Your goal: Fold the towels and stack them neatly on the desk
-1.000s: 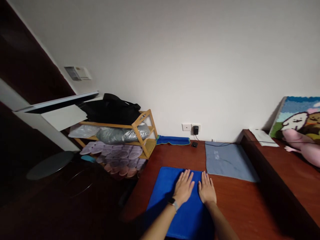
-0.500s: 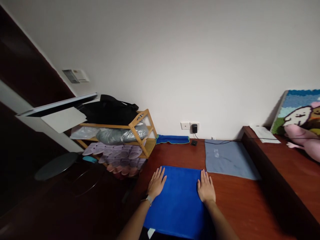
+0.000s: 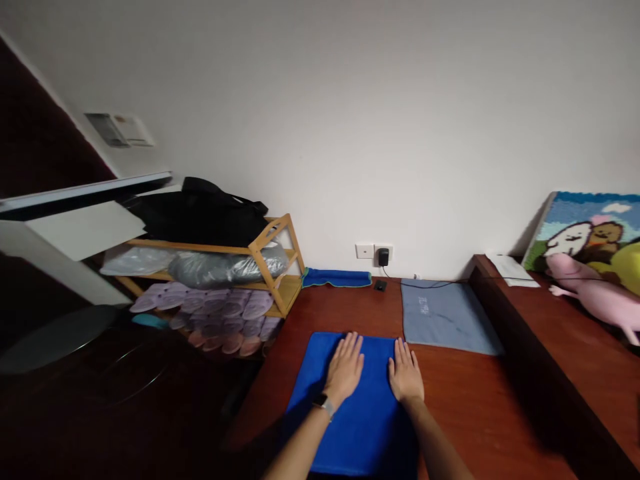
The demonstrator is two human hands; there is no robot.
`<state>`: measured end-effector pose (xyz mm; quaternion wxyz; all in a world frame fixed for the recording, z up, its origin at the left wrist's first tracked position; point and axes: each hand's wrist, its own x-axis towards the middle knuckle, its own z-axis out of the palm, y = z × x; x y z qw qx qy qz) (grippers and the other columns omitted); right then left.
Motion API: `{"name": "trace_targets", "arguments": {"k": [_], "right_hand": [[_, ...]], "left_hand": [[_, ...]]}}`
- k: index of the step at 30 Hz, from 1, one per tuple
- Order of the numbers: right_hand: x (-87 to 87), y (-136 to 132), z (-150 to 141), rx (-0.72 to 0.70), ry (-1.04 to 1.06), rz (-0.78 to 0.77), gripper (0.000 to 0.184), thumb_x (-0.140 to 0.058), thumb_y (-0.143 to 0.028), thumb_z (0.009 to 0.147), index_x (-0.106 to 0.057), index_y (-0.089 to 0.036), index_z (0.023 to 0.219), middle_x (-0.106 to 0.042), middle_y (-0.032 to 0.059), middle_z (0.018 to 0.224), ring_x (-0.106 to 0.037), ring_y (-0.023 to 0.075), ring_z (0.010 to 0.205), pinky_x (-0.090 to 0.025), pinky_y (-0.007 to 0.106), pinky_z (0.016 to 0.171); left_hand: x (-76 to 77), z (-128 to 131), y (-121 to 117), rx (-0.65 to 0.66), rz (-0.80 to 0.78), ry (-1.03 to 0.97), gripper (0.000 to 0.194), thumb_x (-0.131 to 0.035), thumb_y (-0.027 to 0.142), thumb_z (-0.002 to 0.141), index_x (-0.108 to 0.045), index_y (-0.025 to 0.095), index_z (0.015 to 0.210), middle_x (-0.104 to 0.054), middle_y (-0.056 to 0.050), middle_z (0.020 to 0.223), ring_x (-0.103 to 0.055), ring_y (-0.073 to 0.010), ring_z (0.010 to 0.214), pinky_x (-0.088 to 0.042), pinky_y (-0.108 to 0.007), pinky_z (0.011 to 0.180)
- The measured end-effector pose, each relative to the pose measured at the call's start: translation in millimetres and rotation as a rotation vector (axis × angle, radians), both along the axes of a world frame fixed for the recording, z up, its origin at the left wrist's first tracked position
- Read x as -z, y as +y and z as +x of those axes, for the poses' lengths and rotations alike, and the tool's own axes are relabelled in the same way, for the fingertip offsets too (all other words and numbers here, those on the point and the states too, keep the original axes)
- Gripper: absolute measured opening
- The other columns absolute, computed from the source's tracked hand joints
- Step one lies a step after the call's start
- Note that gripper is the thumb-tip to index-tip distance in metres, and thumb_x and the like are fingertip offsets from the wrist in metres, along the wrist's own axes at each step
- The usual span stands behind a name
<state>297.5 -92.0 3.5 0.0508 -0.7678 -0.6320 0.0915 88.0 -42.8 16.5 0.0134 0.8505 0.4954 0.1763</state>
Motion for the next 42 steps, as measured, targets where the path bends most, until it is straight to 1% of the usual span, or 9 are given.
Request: {"name": "trace_targets", "arguments": {"k": [3,5,8,13,16,25,34,38,42], "right_hand": [[-3.2,1,0,-0.017,0.016,-0.006,0.067,-0.018,-0.039,0.102,-0.021,-0.01,0.162,-0.015,0.0041,0.17,-0.01,0.0182,0.158,-0.007,0.037,0.128],[-5.9,2,0,-0.018,0.032,-0.016,0.066,-0.019,-0.038,0.102,-0.021,-0.012,0.163,-0.014,0.0032,0.17,-0.01,0.0181,0.158,-0.007,0.037,0.128],[-10.0,3,0,0.009,0.076,-0.007,0.066,-0.018,-0.038,0.103,-0.019,-0.012,0.163,-0.013,0.0022,0.171,-0.009,0.0177,0.158,-0.007,0.037,0.129],[-11.8,4,1,0.013,0.131,0.009,0.066,-0.014,-0.042,0.104,-0.015,-0.012,0.163,-0.01,0.0009,0.171,-0.006,0.0175,0.158,-0.007,0.038,0.129],[-10.3,5,1,0.016,0.133,0.004,0.067,-0.013,-0.042,0.104,-0.014,-0.013,0.163,-0.01,0.0003,0.171,-0.006,0.0176,0.158,-0.006,0.037,0.129],[-16.7,1,-8,0.08,0.093,-0.04,0.067,-0.016,-0.038,0.103,-0.016,-0.009,0.163,-0.012,0.005,0.171,-0.01,0.0197,0.158,-0.008,0.04,0.128],[-4.9,-7,-12,0.11,0.086,0.014,0.068,-0.014,-0.043,0.103,-0.016,-0.011,0.163,-0.013,0.0026,0.171,-0.009,0.0187,0.158,-0.006,0.039,0.129],[-5.2,-4,-11,0.105,0.107,0.022,0.069,-0.014,-0.044,0.103,-0.017,-0.012,0.163,-0.012,0.0012,0.171,-0.009,0.0181,0.158,-0.006,0.039,0.129],[-6.3,-4,-10,0.1,0.111,0.02,0.068,-0.016,-0.04,0.102,-0.018,-0.01,0.163,-0.013,0.003,0.171,-0.009,0.0192,0.158,-0.006,0.04,0.129]], "left_hand": [[6.3,62,-10,0.124,-0.061,-0.031,0.055,-0.026,0.045,0.107,-0.037,0.027,0.159,-0.038,-0.005,0.166,-0.03,-0.0216,0.155,-0.027,-0.045,0.127],[11.9,76,-11,0.125,-0.105,-0.023,0.055,-0.026,0.049,0.107,-0.039,0.03,0.157,-0.038,-0.005,0.166,-0.032,-0.0227,0.154,-0.028,-0.048,0.127],[16.9,48,-1,0.06,-0.133,0.028,0.057,-0.025,0.053,0.106,-0.037,0.033,0.158,-0.036,-0.004,0.167,-0.031,-0.0239,0.154,-0.027,-0.05,0.126],[19.9,-62,26,-0.242,-0.104,0.152,0.062,-0.027,0.055,0.105,-0.037,0.026,0.159,-0.034,-0.007,0.167,-0.03,-0.0274,0.154,-0.026,-0.052,0.126],[24.3,-99,35,-0.305,-0.075,0.189,0.065,-0.028,0.054,0.104,-0.033,0.022,0.16,-0.03,-0.008,0.168,-0.028,-0.026,0.155,-0.027,-0.048,0.126],[11.9,-90,25,-0.318,-0.063,0.172,0.063,-0.026,0.05,0.105,-0.037,0.02,0.159,-0.032,-0.011,0.167,-0.03,-0.0264,0.155,-0.029,-0.047,0.125],[22.3,-101,30,-0.321,-0.049,0.173,0.063,-0.024,0.052,0.104,-0.038,0.024,0.158,-0.038,-0.009,0.165,-0.031,-0.0265,0.154,-0.029,-0.05,0.125],[13.5,-74,26,-0.302,0.004,0.151,0.063,-0.023,0.049,0.105,-0.036,0.021,0.159,-0.041,-0.01,0.163,-0.03,-0.0286,0.154,-0.024,-0.053,0.127],[8.7,15,1,0.013,-0.019,0.059,0.059,-0.021,0.048,0.107,-0.034,0.026,0.16,-0.036,-0.005,0.166,-0.03,-0.0226,0.155,-0.026,-0.048,0.127]]}}
